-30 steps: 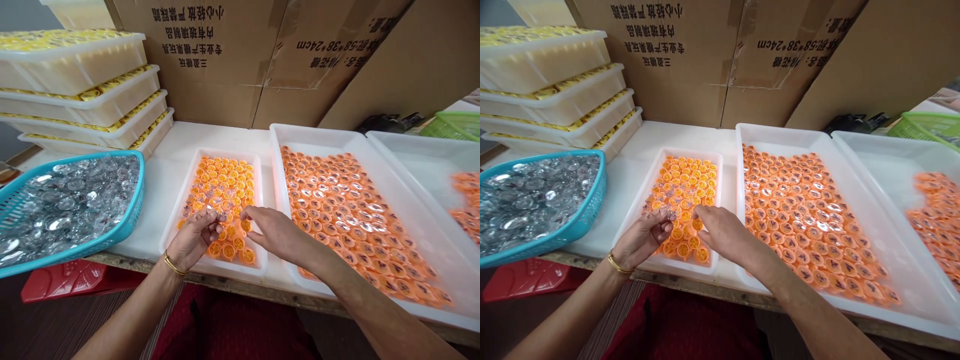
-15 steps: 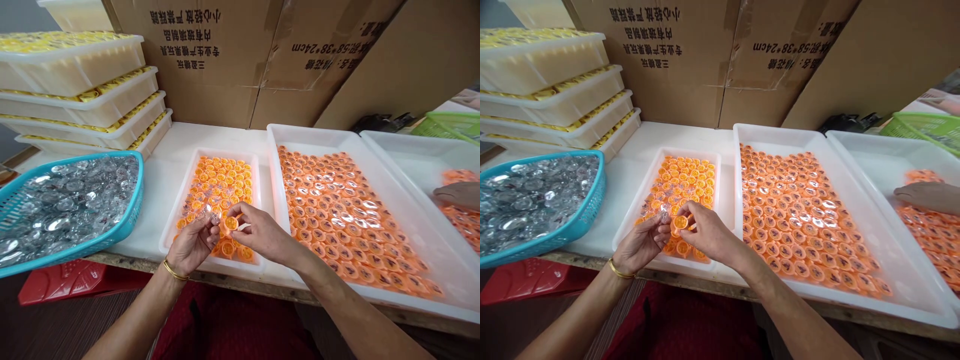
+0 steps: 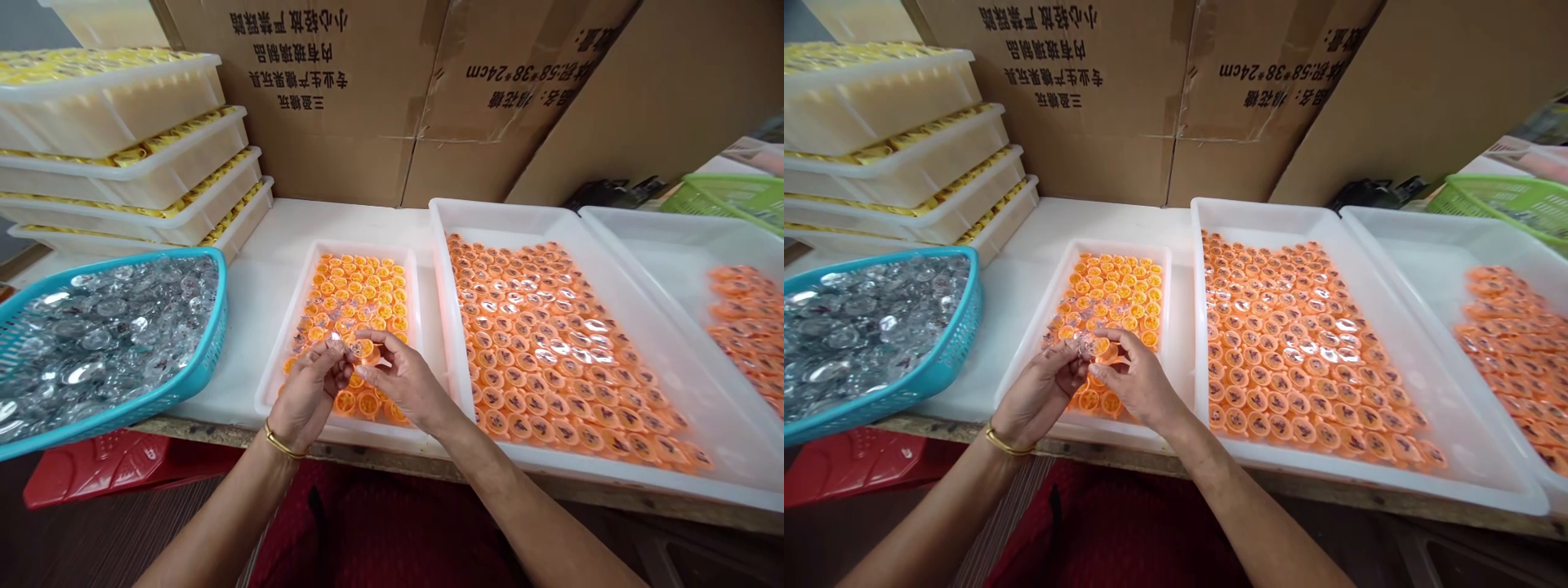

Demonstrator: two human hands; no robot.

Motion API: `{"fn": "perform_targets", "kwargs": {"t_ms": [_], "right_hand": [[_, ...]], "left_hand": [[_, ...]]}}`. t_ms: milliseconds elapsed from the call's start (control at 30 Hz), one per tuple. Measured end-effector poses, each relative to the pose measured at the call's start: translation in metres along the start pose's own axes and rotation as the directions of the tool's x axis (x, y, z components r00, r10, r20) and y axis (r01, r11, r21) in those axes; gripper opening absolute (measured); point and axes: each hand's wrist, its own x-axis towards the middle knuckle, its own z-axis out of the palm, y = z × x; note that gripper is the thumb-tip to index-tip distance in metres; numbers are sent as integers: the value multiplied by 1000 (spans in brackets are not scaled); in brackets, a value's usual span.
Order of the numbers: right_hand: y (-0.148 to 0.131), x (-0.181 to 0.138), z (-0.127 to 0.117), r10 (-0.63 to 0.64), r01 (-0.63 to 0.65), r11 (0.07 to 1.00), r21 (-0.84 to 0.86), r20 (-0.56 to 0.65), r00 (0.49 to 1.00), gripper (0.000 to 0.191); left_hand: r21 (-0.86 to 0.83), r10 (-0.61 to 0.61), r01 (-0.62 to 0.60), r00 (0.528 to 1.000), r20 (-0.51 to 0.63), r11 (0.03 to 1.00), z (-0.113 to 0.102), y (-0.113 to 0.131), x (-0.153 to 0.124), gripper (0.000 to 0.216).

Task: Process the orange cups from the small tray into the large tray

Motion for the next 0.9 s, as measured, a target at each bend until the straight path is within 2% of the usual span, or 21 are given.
{"fn": "perform_targets", "kwargs": {"t_ms": [167, 300, 400, 633, 767, 900], "right_hand": [[5, -2, 1, -8, 7, 1000, 8, 39, 999, 43], [8, -2, 1, 18, -18, 1000, -22, 16, 1000, 48], [8, -2, 2, 34, -34, 999, -25, 0, 999, 48], [7, 1, 2, 96, -93, 993, 70, -45, 994, 37], [13, 2, 2, 134, -116, 982, 148, -114, 985, 33], [14, 0, 5, 163, -124, 960, 251, -142, 976, 35]], "left_hand": [[320, 1, -11, 1000, 30, 947, 2, 13, 7, 24], [476, -27, -4, 998, 58, 880, 4, 22, 13, 27], [547, -32, -10, 997, 67, 837, 4, 25, 17, 25], [703, -3, -36, 999, 54, 710, 8, 24, 21, 21], [748, 81, -104, 994, 67, 656, 12, 19, 20, 18], [726, 156, -192, 981, 117, 661, 12, 10, 18, 20]]}}
